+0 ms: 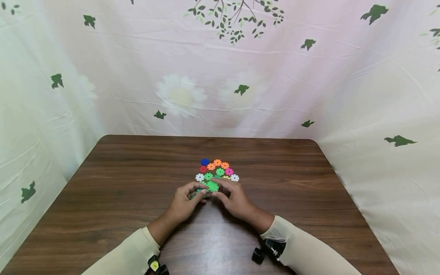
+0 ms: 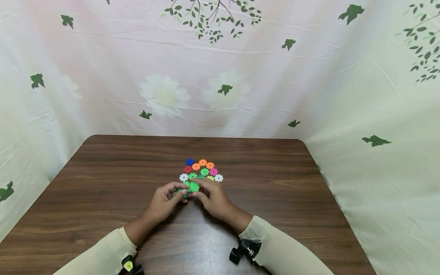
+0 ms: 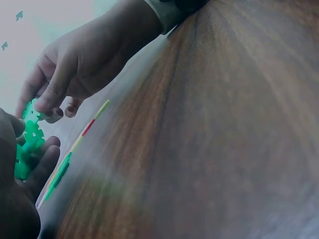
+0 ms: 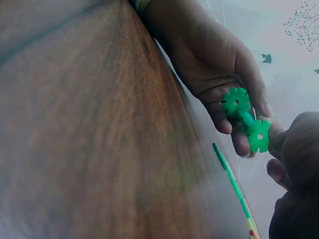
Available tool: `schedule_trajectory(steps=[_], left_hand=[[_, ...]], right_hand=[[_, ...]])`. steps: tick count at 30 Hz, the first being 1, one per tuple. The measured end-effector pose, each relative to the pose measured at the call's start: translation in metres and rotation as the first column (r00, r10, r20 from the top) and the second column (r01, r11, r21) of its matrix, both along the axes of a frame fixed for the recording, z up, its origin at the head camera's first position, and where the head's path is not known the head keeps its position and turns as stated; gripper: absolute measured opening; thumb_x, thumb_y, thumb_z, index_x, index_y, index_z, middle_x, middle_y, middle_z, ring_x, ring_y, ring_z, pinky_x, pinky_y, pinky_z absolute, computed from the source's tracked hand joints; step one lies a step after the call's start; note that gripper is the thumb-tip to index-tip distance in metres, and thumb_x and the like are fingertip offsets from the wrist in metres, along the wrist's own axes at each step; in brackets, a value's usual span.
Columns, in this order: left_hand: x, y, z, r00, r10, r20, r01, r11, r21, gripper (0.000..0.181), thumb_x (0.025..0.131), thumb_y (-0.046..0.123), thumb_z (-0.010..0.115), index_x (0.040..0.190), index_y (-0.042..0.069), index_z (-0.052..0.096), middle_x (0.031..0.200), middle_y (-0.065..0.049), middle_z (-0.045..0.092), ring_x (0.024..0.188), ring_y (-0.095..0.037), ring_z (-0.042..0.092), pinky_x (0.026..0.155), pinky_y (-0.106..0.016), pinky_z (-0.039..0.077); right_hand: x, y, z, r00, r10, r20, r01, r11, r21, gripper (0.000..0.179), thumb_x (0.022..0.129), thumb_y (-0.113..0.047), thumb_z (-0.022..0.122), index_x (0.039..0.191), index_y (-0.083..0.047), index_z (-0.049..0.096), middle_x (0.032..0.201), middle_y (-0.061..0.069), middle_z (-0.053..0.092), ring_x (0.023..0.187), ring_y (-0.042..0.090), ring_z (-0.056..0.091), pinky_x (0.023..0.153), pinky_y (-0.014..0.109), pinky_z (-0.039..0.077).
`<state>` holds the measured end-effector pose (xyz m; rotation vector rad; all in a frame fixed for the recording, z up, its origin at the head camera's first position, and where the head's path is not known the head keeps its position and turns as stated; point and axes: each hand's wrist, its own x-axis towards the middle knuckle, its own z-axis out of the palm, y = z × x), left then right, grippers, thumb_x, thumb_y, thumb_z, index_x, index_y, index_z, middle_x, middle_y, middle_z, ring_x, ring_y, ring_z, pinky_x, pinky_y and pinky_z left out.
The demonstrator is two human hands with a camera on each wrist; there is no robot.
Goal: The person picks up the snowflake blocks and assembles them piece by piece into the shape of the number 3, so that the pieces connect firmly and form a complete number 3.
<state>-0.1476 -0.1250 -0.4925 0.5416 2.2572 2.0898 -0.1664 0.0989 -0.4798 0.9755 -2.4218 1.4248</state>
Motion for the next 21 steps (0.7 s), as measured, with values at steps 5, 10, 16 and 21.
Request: schedule_trajectory(steps=[5, 10, 16, 21], left_hand=[[-0.0006, -0.001, -0.0012, 1.0, -0.001, -0.002, 0.001, 1.0, -0.029, 0.017, 0.107, 0.003, 0.067, 0.12, -0.008, 0.07, 0.111, -0.029, 0.078, 0.094, -0.027, 0.08, 0.082, -0.033, 0.067], [-0.0008, -0.0015, -0.0017, 1.0, -0.008, 0.017, 0.009, 0.997, -0.071, 0.022, 0.106, 0.003, 0.069, 0.124, -0.008, 0.069, 0.112, -0.028, 0.076, 0.094, -0.016, 0.078, 0.08, -0.024, 0.063], [0.0, -0.0014, -0.0005, 1.0, 0.019, 0.001, -0.018, 0.99, -0.142, 0.027, 0.106, 0.009, 0.072, 0.128, -0.007, 0.071, 0.116, -0.024, 0.078, 0.093, -0.017, 0.079, 0.085, -0.02, 0.06], [0.0007, -0.0011, 0.0006, 0.999, 0.027, 0.026, -0.022, 0.984, -0.178, 0.029, 0.107, 0.012, 0.07, 0.13, -0.006, 0.072, 0.107, -0.022, 0.079, 0.087, -0.018, 0.079, 0.081, -0.021, 0.06]], right_hand=[[-0.0003, 0.0, -0.0005, 1.0, 0.02, -0.019, -0.02, 1.0, -0.001, 0.045, 0.096, 0.001, 0.079, 0.14, 0.0, 0.07, 0.105, 0.012, 0.077, 0.082, 0.007, 0.056, 0.073, 0.025, 0.052], [-0.0004, -0.0003, -0.0004, 0.999, 0.025, -0.034, -0.025, 1.0, 0.013, 0.044, 0.096, -0.001, 0.079, 0.139, 0.001, 0.071, 0.121, 0.013, 0.079, 0.084, 0.01, 0.061, 0.077, 0.026, 0.055], [-0.0016, -0.0002, -0.0032, 0.995, 0.053, -0.079, -0.052, 0.999, 0.015, 0.042, 0.096, 0.001, 0.079, 0.137, 0.004, 0.071, 0.132, 0.018, 0.077, 0.106, 0.027, 0.076, 0.087, 0.034, 0.062], [-0.0027, -0.0003, -0.0041, 0.993, 0.069, -0.098, -0.069, 0.998, 0.01, 0.041, 0.095, 0.001, 0.079, 0.136, 0.004, 0.072, 0.134, 0.018, 0.077, 0.124, 0.036, 0.074, 0.102, 0.042, 0.063]])
